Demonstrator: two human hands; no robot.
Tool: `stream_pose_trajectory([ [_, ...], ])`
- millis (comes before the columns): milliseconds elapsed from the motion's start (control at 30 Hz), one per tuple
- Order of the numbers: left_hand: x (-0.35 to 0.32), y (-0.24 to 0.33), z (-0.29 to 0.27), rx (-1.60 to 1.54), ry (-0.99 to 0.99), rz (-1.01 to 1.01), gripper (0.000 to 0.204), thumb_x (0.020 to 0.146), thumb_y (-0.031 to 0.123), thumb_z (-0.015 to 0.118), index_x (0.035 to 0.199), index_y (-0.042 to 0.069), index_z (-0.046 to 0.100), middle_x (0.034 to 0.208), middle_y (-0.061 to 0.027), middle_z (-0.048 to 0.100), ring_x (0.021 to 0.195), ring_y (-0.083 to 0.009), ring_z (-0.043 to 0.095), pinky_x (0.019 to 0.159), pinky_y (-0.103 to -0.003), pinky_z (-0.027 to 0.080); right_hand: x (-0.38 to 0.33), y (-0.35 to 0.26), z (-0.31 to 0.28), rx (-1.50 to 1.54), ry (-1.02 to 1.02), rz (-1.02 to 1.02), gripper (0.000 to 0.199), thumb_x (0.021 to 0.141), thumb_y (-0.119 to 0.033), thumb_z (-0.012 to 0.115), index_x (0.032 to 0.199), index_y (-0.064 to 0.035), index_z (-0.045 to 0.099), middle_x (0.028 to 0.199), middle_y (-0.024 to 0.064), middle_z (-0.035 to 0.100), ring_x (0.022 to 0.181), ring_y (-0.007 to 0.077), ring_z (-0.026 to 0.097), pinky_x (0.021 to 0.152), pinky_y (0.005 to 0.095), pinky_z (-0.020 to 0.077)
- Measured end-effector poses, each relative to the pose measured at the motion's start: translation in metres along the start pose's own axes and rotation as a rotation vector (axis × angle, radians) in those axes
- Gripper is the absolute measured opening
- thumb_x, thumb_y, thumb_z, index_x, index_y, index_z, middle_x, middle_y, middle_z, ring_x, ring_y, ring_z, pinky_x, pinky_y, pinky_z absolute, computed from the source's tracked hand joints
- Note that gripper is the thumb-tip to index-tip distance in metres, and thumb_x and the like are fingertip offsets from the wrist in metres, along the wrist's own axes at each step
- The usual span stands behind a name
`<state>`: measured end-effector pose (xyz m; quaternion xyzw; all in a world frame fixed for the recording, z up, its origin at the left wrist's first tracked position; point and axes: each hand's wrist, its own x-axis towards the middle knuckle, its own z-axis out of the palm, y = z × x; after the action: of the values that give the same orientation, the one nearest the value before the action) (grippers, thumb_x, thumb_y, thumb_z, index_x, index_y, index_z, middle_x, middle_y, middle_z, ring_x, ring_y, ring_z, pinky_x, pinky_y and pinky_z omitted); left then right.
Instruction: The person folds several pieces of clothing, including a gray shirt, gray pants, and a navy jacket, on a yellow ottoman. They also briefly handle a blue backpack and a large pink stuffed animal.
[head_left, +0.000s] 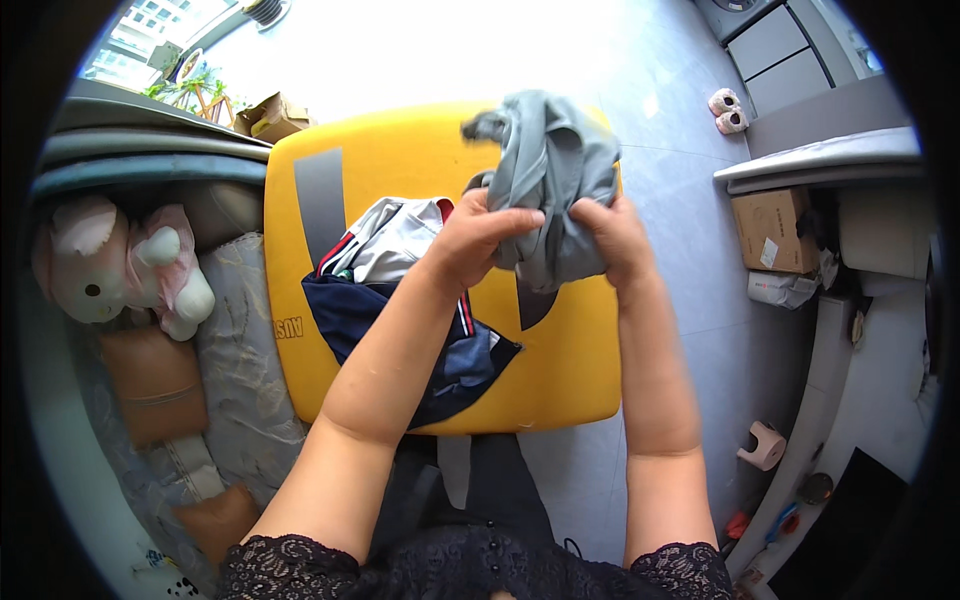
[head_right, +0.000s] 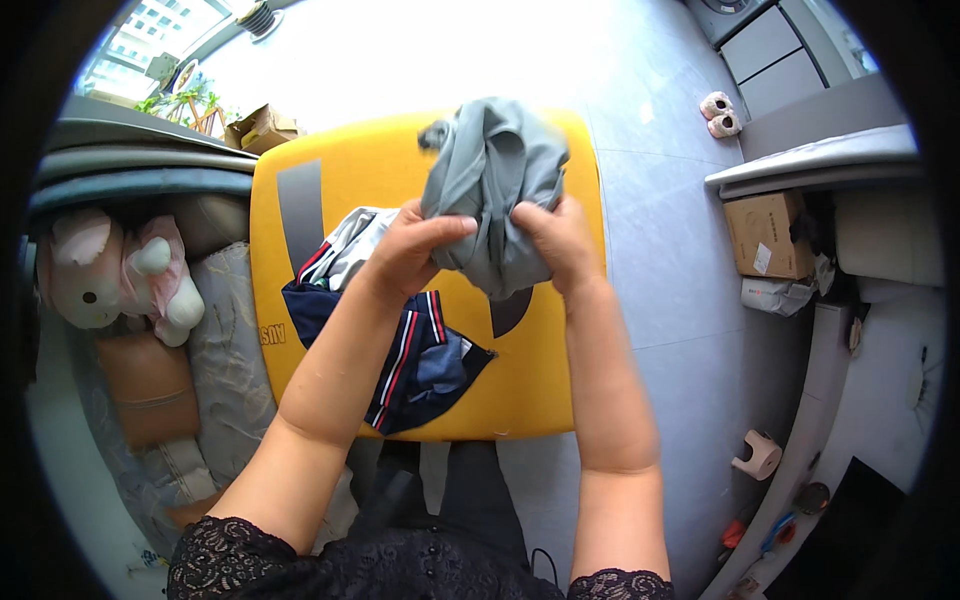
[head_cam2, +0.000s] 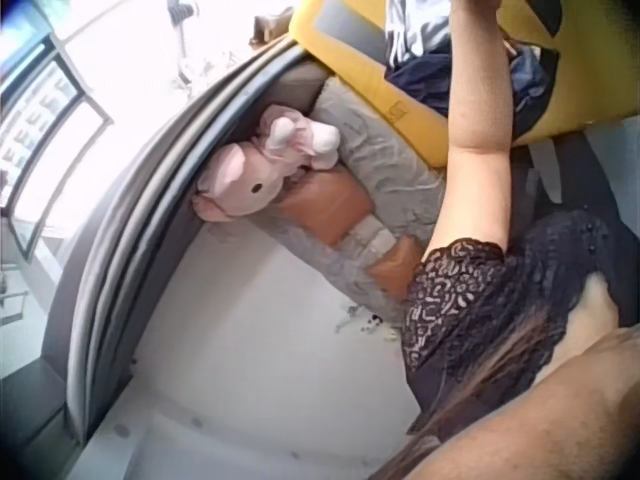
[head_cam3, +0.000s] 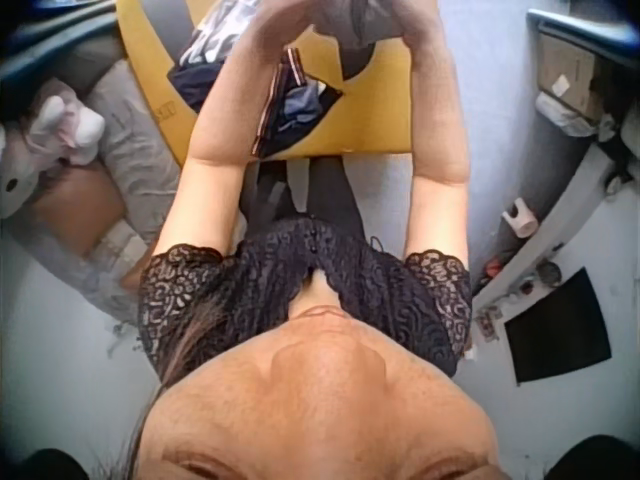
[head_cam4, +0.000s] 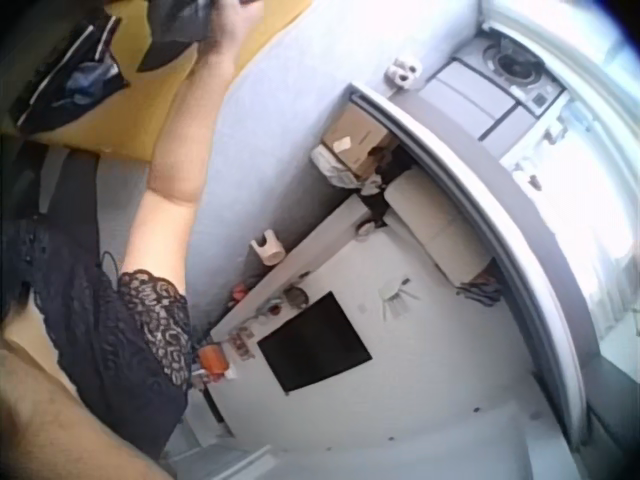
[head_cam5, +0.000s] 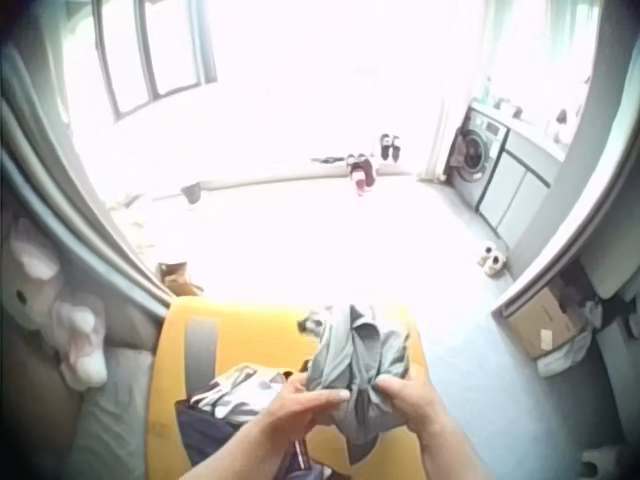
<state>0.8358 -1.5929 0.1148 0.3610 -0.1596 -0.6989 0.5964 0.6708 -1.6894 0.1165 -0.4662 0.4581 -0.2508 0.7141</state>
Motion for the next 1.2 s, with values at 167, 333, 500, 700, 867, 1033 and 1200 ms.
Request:
stream_pose_trajectory([
  [167,0.007,-0.022,-0.025,-0.165,0.025,-0.058,0.034,0.078,0.007,0.066,0.110,-0.001,0.060,0.103,-0.0088,0.065,0.093,-0.0200,0.064,0.083,-0.035,0.051,0.002,0.003,-0.030,0.108,-0.024,0.137,0.044,0.074,-0.007,0.057,0.114,0.0099,0.053,0.103,0.0151,0.063,0.089,0.0231,0.064,0.080,0.0335,0.0524],
  [333,-0.005,-0.126,-0.101,-0.400,0.281,-0.355,0.039,0.082,0.010,0.058,0.119,-0.001,0.053,0.110,-0.0119,0.063,0.104,-0.0257,0.061,0.093,-0.042,0.047,0.002,0.145,-0.073,0.494,0.017,0.562,0.050,0.074,-0.008,0.056,0.121,0.0092,0.048,0.112,0.0197,0.060,0.095,0.0295,0.064,0.085,0.0412,0.0537],
  [500,-0.043,-0.221,-0.158,0.026,0.731,-0.545,0.032,0.087,0.016,0.058,0.118,0.011,0.052,0.110,-0.0091,0.061,0.104,-0.0234,0.058,0.090,-0.048,0.044,-0.034,0.282,-0.112,0.357,0.364,0.667,0.045,0.080,-0.012,0.063,0.119,0.0067,0.050,0.104,0.0175,0.063,0.090,0.0270,0.064,0.077,0.0404,0.0536],
  [700,-0.070,-0.208,-0.140,0.238,0.607,-0.562,0.059,0.084,0.021,0.065,0.134,0.015,0.034,0.130,-0.0077,0.048,0.118,-0.0254,0.047,0.098,-0.051,0.035,-0.075,0.279,-0.095,-0.335,0.657,0.568,0.064,0.076,-0.018,0.069,0.131,0.0004,0.042,0.134,0.0218,0.043,0.126,0.0322,0.040,0.103,0.0445,0.0334],
  [867,-0.089,-0.204,-0.137,0.333,0.477,-0.473,0.064,0.083,0.023,0.067,0.137,0.015,0.033,0.129,-0.0044,0.051,0.120,-0.0223,0.045,0.098,-0.047,0.033,-0.078,0.231,-0.027,-1.165,0.367,-0.386,0.067,0.074,-0.023,0.072,0.134,-0.0121,0.043,0.142,0.0229,0.031,0.131,0.0420,0.028,0.107,0.0492,0.0271],
  [1033,-0.101,-0.201,-0.132,0.333,0.517,-0.480,0.065,0.082,0.021,0.067,0.138,0.012,0.034,0.118,-0.0057,0.058,0.110,-0.0192,0.053,0.092,-0.038,0.040,-0.011,0.220,-0.012,-1.022,0.432,-0.435,0.071,0.079,-0.031,0.070,0.138,-0.0079,0.038,0.144,0.0254,0.029,0.131,0.0435,0.028,0.109,0.0499,0.0235],
  [1200,-0.085,-0.222,-0.166,0.764,0.739,-0.233,0.052,0.080,0.013,0.069,0.124,0.000,0.045,0.103,-0.0116,0.063,0.088,-0.0172,0.061,0.082,-0.030,0.048,0.061,0.206,-0.038,-1.049,0.410,-0.122,0.084,0.075,-0.037,0.073,0.142,-0.0062,0.032,0.137,0.0215,0.042,0.131,0.0371,0.034,0.109,0.0513,0.0226],
])
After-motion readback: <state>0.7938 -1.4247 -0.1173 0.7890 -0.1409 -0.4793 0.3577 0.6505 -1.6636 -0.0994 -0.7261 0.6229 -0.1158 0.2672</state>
